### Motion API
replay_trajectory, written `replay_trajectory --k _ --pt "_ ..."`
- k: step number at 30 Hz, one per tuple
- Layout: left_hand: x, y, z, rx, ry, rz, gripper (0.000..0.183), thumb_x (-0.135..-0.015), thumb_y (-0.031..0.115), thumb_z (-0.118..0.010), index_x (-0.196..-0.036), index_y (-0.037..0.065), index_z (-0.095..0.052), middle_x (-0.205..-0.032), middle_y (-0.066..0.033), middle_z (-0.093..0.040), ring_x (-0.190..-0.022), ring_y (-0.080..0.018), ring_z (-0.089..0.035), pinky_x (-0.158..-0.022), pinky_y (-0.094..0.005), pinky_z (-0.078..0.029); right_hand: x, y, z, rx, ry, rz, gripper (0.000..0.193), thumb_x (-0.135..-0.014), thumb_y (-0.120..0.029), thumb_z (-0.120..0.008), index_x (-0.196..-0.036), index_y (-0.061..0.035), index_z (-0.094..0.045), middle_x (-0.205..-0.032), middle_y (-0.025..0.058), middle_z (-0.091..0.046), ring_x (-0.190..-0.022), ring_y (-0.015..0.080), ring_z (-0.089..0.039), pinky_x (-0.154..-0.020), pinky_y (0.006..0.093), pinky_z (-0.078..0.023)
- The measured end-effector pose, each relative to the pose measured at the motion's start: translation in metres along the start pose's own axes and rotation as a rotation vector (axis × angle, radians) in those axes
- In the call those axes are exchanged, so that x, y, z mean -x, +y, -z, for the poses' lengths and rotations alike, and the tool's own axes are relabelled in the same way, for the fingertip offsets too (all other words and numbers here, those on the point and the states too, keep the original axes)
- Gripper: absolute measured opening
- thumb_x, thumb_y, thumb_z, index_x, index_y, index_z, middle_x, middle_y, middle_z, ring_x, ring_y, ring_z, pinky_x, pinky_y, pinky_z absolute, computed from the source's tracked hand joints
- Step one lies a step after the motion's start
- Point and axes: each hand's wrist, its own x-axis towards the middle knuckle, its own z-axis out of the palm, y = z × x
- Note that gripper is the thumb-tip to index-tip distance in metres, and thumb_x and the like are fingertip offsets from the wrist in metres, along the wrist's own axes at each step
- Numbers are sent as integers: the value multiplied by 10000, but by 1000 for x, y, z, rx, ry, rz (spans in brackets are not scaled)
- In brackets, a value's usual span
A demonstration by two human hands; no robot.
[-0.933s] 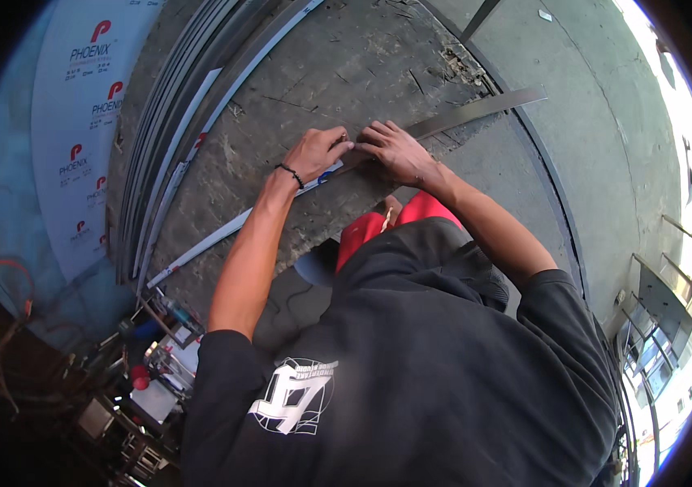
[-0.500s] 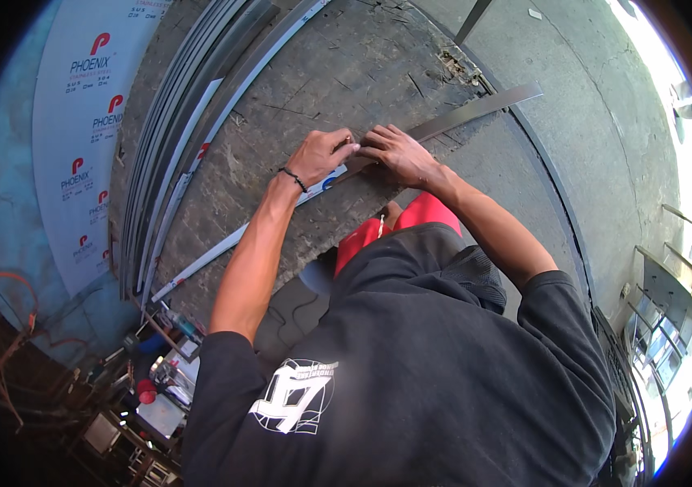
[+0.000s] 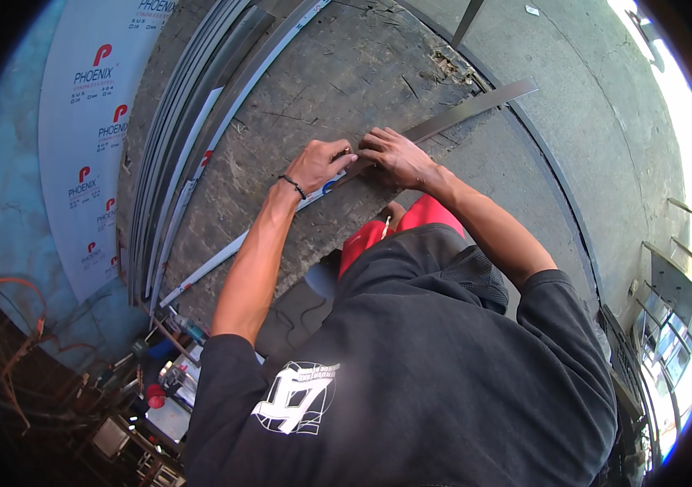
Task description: Marking a long metal strip with a pencil and then peeling off its protective plastic film.
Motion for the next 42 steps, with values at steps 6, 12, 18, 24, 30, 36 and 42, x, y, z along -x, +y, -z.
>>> replay_trajectory --k 6,12,18,24,30,36,42 --pt "2 3 2 93 -31 87 246 -922 250 -671 -917 11 -614 -737 -233 -618 -742 -448 -614 -624 -461 -469 0 -2 2 16 -22 -32 388 -731 -164 -716 -1090 -42 -636 -1105 102 -579 -1106 292 -537 -938 406 -445" --pt "4 11 3 46 -6 30 245 -926 249 -668 -916 10 -614 -741 -231 -631 -760 -434 -639 -627 -466 -478 0 -2 1 0 -7 -22 392 -735 -178 -726 -1089 -40 -633 -1108 102 -577 -1108 294 -533 -939 405 -443" --pt "5 8 3 16 8 63 237 -929 249 -664 -913 17 -618 -731 -212 -651 -758 -415 -659 -621 -460 -489 -1 -2 0 -8 -20 -21 413 -724 -178 -738 -1100 -49 -626 -1106 105 -576 -1105 298 -535 -927 405 -446" --pt "7 8 0 71 18 104 243 -940 256 -649 -913 15 -622 -718 -188 -670 -748 -397 -674 -623 -452 -503 0 -3 -1 5 -4 -16 425 -719 -181 -745 -1107 -54 -625 -1112 110 -576 -1104 298 -544 -921 404 -450" --pt "25 10 4 11 21 135 218 -945 222 -645 -898 10 -636 -710 -169 -681 -702 -346 -690 -625 -411 -513 -1 -2 -1 -30 -19 -22 435 -727 -188 -757 -1123 -63 -624 -1103 111 -576 -1090 307 -550 -930 417 -456" --pt "95 4 -2 90 265 318 191 -945 218 -640 -908 30 -642 -698 -146 -674 -703 -323 -694 -621 -409 -499 -16 -20 9 60 -63 -86 361 -701 -140 -717 -1054 -107 -651 -1097 72 -589 -1068 266 -551 -893 366 -425" --pt "172 24 -56 343 586 503 167 -963 171 -627 -911 17 -666 -680 -64 -676 -632 -141 -652 -587 -302 -473 -64 -13 -2 39 -355 186 243 -789 -146 -648 -1026 -124 -695 -1030 45 -626 -1062 228 -556 -908 358 -423"
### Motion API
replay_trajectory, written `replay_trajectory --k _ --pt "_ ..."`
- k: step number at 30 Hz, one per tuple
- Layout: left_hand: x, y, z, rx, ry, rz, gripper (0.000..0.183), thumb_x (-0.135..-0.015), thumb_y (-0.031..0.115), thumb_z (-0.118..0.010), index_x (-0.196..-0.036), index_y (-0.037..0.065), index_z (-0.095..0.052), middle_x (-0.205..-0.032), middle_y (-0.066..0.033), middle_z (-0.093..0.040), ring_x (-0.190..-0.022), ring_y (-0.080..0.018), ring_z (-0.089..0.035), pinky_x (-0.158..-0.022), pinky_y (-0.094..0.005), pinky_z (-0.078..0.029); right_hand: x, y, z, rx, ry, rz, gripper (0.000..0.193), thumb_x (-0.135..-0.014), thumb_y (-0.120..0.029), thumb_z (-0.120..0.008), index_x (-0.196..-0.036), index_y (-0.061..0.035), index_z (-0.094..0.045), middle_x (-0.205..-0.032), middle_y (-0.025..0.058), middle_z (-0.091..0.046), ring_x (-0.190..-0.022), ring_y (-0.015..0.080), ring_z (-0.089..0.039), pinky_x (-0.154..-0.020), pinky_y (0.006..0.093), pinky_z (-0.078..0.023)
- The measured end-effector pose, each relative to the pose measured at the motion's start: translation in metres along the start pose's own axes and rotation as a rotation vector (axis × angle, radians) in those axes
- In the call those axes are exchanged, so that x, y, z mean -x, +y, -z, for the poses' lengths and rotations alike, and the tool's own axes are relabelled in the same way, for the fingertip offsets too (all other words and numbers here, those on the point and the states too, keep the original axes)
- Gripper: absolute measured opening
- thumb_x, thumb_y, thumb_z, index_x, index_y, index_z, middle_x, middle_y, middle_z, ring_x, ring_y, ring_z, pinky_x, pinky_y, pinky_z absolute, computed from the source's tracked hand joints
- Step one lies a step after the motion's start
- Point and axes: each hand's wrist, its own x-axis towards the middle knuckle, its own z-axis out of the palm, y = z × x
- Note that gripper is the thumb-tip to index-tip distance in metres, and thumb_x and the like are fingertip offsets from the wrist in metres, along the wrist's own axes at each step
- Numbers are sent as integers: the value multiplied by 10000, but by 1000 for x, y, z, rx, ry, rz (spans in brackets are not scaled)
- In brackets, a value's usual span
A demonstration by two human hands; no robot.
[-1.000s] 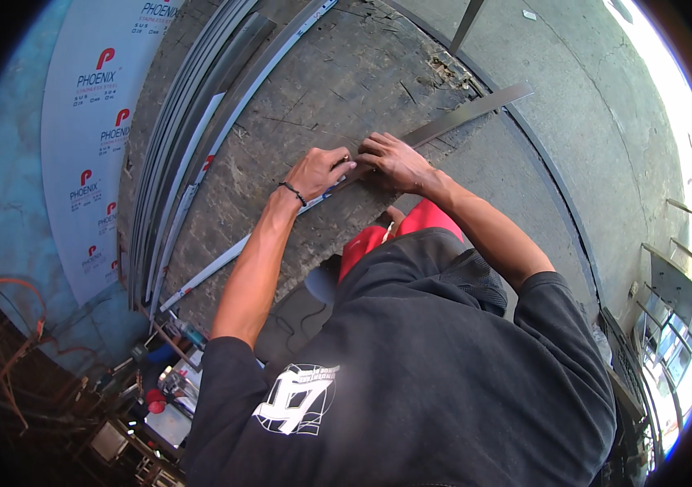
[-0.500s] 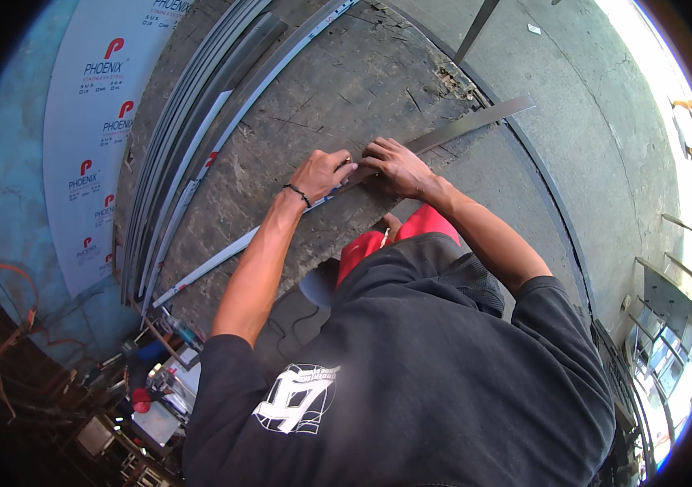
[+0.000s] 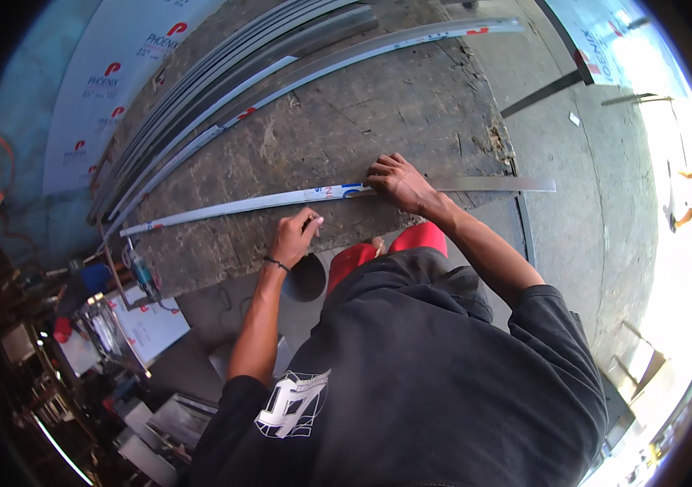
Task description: Marking a long metal strip with a pencil and then peeling off its protective plastic film.
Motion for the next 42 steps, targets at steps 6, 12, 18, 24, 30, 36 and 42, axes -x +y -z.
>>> replay_trajectory --k 6,12,18,24,30,36,42 --pt "93 -30 -20 61 278 207 178 -977 181 -627 -912 17 -656 -694 -72 -683 -673 -160 -686 -605 -317 -493 -38 28 13 4 -211 351 225 -796 -123 -650 -1011 -138 -716 -1001 40 -644 -1016 222 -583 -911 369 -460" --pt "197 -56 -64 198 506 525 185 -977 185 -627 -905 15 -643 -683 -64 -682 -674 -145 -688 -617 -306 -498 -78 30 18 65 -475 618 147 -798 -116 -631 -939 -118 -670 -984 44 -649 -973 234 -614 -871 358 -504" --pt "277 -52 -133 304 643 812 191 -982 167 -614 -889 1 -623 -678 -56 -674 -670 -121 -663 -655 -292 -509 -93 43 22 -25 -524 832 105 -801 -130 -631 -904 -114 -639 -950 41 -621 -973 227 -605 -848 358 -502" --pt "330 -53 -215 510 743 953 220 -970 207 -614 -870 11 -614 -684 -61 -669 -640 -123 -628 -623 -290 -491 -104 43 16 -26 -556 933 122 -799 -120 -629 -918 -93 -628 -960 62 -611 -964 247 -601 -844 362 -496" --pt "346 -43 -242 607 791 1001 221 -956 221 -621 -854 25 -611 -674 -55 -649 -620 -126 -608 -606 -298 -475 -105 38 9 20 -539 977 181 -798 -108 -637 -969 -51 -624 -979 74 -604 -965 249 -601 -864 368 -493" --pt "337 -46 -232 562 840 1001 218 -950 217 -624 -853 22 -611 -683 -56 -642 -630 -134 -610 -623 -321 -482 -107 22 7 52 -531 891 208 -862 -79 -617 -1061 -22 -616 -1101 104 -596 -1064 250 -579 -950 372 -448" --pt "264 -27 -159 42 729 800 223 -949 193 -641 -862 0 -572 -771 -128 -601 -748 -279 -613 -670 -366 -474 -100 18 5 -114 -483 709 181 -918 -74 -568 -1088 -16 -592 -1132 135 -586 -1117 283 -561 -952 377 -421"
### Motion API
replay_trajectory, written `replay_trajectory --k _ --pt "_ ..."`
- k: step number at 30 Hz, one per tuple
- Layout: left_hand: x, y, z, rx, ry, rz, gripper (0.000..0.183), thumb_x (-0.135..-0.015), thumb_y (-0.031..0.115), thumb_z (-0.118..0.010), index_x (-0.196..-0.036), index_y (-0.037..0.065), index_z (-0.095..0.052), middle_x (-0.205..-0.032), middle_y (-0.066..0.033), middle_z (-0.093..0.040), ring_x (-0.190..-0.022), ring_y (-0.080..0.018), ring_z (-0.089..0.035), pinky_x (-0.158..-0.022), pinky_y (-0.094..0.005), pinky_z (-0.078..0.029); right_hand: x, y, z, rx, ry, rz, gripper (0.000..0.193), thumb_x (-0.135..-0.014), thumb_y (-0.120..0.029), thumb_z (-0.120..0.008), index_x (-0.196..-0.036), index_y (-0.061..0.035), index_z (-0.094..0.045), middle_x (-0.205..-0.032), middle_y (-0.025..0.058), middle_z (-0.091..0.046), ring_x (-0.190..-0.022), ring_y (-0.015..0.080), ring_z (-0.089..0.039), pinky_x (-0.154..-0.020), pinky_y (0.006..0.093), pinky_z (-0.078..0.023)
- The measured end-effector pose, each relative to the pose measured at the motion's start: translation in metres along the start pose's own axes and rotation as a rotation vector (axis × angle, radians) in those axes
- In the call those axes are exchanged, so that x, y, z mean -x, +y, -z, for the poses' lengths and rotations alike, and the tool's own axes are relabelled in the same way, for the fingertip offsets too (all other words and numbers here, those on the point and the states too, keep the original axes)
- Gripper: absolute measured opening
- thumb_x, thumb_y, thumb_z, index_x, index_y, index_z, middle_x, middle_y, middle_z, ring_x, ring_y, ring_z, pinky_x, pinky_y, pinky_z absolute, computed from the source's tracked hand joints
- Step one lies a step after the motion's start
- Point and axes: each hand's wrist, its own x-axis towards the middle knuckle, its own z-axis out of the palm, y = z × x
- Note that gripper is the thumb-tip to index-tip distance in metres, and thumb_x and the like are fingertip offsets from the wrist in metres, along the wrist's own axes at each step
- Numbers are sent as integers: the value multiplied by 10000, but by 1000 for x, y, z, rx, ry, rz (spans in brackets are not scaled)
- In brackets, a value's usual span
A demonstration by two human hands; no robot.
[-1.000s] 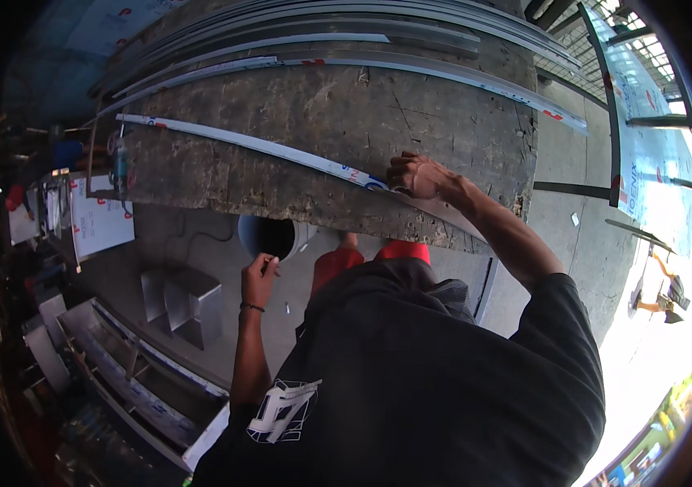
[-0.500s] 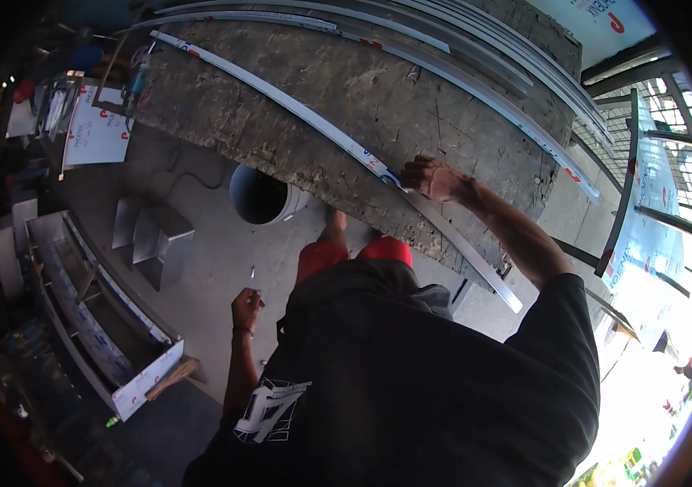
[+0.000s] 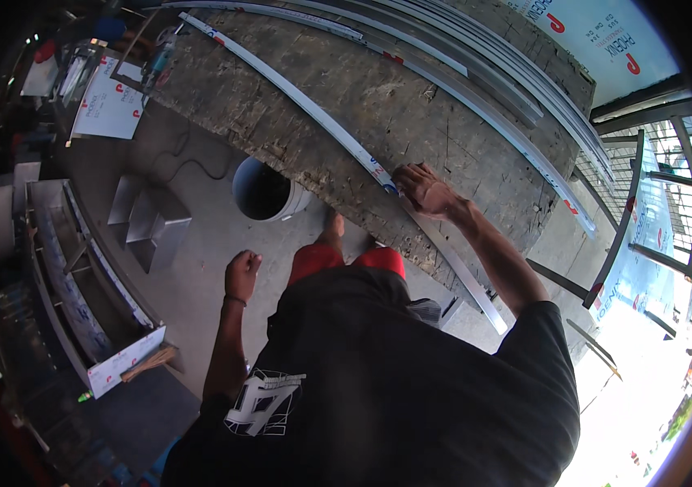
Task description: Marking a long metal strip with a pencil and then peeling off its protective plastic film.
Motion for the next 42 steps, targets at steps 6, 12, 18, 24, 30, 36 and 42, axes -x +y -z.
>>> replay_trajectory --k 6,12,18,24,30,36,42 --pt "-79 108 -28 382 -62 -357 158 -983 138 -603 -970 -19 -585 -910 -103 -575 -759 -190 -606 -704 -329 -490 -10 -5 -4 -114 -5 -172 114 -940 -92 -526 -1033 -27 -541 -994 155 -578 -1002 330 -580 -905 403 -422" --pt "-123 216 -81 496 -132 -479 147 -958 151 -624 -1019 20 -598 -738 -74 -596 -704 -154 -600 -663 -320 -478 -28 -24 6 -92 131 -215 129 -935 -106 -526 -1042 -34 -539 -979 157 -580 -964 352 -582 -871 429 -439" --pt "-163 235 -113 413 -194 -403 151 -908 189 -678 -994 65 -670 -818 -146 -682 -792 -315 -688 -696 -386 -509 -47 -35 12 -67 234 -250 181 -874 -63 -607 -1049 -38 -567 -1000 139 -600 -986 335 -593 -875 422 -443" --pt "-193 217 -113 718 -41 -237 231 -943 146 -655 -768 -6 -649 -652 -11 -627 -594 -70 -533 -578 -274 -411 -47 -45 -7 -55 476 -495 205 -847 -106 -658 -1045 -76 -612 -996 109 -623 -988 319 -601 -861 422 -445" --pt "-233 184 -88 866 95 -133 193 -932 173 -681 -785 49 -677 -635 21 -593 -528 -47 -443 -495 -240 -324 -26 -59 -55 152 366 -657 148 -832 -172 -679 -968 -113 -674 -989 87 -625 -982 279 -588 -836 406 -423" --pt "-251 120 -16 865 47 -45 201 -917 190 -695 -795 48 -620 -637 12 -569 -563 -77 -504 -516 -260 -365 -33 -66 -71 237 394 -818 143 -823 -168 -693 -955 -116 -675 -978 73 -622 -987 269 -584 -846 402 -410" --pt "-207 -37 6 621 -110 -63 149 -947 145 -648 -863 24 -624 -662 -17 -585 -599 -97 -547 -555 -291 -413 -47 -81 -73 254 425 -966 134 -826 -186 -711 -939 -130 -666 -960 70 -615 -989 266 -590 -847 404 -406"
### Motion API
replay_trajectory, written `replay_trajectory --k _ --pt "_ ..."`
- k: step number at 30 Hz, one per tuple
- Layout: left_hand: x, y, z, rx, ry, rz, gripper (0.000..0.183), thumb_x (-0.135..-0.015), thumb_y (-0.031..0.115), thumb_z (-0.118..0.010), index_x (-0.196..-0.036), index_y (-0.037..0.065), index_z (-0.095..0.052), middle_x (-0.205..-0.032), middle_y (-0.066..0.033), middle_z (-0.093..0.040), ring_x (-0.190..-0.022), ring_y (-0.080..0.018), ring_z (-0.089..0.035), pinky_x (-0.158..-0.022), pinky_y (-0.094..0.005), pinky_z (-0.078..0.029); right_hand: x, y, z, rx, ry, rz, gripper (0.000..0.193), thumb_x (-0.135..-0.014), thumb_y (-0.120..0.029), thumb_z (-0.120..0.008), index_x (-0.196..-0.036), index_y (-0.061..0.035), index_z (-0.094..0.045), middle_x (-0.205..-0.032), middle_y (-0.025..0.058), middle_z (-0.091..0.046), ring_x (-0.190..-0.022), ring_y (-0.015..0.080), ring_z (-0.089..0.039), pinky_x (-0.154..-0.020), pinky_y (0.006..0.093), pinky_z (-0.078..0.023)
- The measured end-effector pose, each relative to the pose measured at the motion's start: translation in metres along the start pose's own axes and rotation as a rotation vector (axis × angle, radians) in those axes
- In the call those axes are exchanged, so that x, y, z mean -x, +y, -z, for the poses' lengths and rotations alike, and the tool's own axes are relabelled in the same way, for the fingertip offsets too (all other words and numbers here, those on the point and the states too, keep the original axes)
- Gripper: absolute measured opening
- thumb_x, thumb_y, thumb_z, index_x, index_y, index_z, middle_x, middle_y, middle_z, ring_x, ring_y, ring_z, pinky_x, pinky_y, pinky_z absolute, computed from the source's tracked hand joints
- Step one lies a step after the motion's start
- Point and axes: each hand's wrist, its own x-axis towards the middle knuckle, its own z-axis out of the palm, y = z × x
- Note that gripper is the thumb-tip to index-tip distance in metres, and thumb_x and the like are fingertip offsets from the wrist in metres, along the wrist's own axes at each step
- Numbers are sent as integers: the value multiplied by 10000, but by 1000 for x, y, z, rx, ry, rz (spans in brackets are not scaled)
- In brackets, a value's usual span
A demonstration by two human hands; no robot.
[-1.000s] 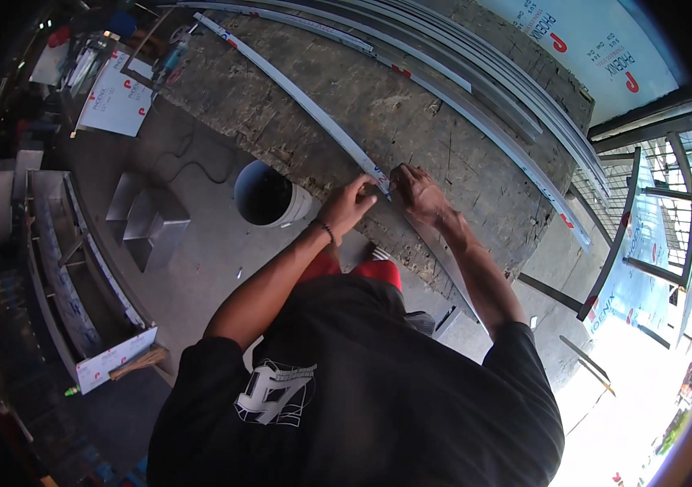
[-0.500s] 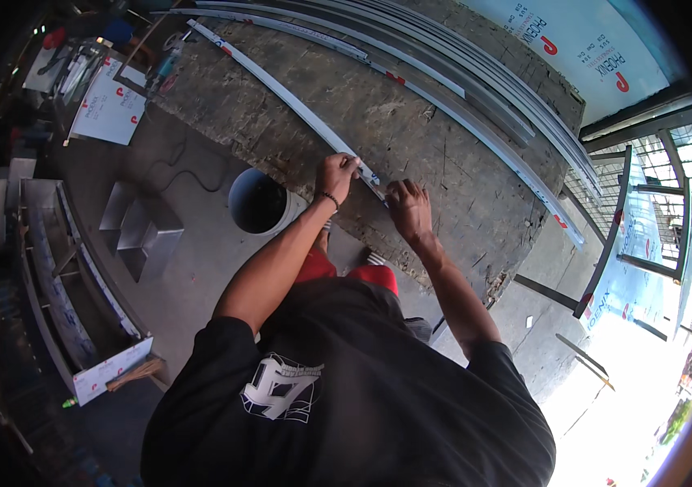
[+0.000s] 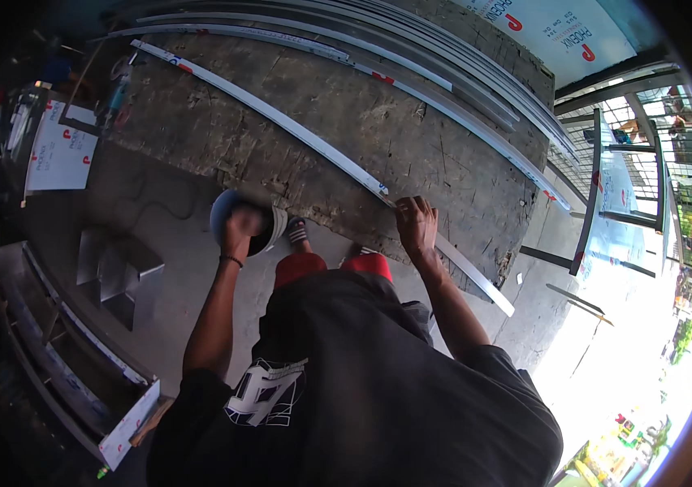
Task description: Marking a long metal strip with a pencil and then peeling off its protective plastic film.
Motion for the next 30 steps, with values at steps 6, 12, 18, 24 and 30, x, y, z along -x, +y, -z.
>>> replay_trajectory --k 6,12,18,24,30 --pt "0 -108 44 -346 223 295 206 -930 236 -638 -941 30 -647 -839 -135 -701 -794 -262 -699 -723 -393 -519 -1 -20 2 105 -29 -202 136 -853 -218 -700 -950 -127 -674 -961 75 -639 -998 284 -599 -864 423 -406" --pt "-21 -220 72 -507 204 418 293 -900 312 -627 -1062 74 -678 -1067 -183 -705 -993 -386 -676 -833 -483 -524 2 -40 -4 152 -5 -423 132 -854 -210 -683 -948 -118 -680 -973 85 -656 -999 290 -613 -873 421 -413" --pt "-46 -249 65 -582 69 430 426 -876 410 -645 -1167 100 -657 -1161 -192 -679 -1098 -395 -638 -922 -473 -506 6 -40 -1 227 73 -377 73 -845 -158 -678 -890 -104 -698 -961 99 -695 -857 298 -653 -847 405 -438" --pt "-58 -311 84 -461 18 395 429 -879 409 -639 -1155 81 -660 -1126 -187 -691 -1069 -385 -653 -907 -468 -511 -2 -51 -8 260 35 -286 66 -857 -124 -656 -913 -109 -687 -983 84 -685 -876 294 -640 -852 399 -421" --pt "-31 -326 80 -231 -120 420 381 -860 380 -685 -1061 56 -690 -990 -157 -712 -972 -300 -680 -823 -421 -520 -5 -43 -3 390 21 3 64 -834 -99 -636 -896 -80 -633 -909 83 -617 -887 283 -606 -804 417 -414"
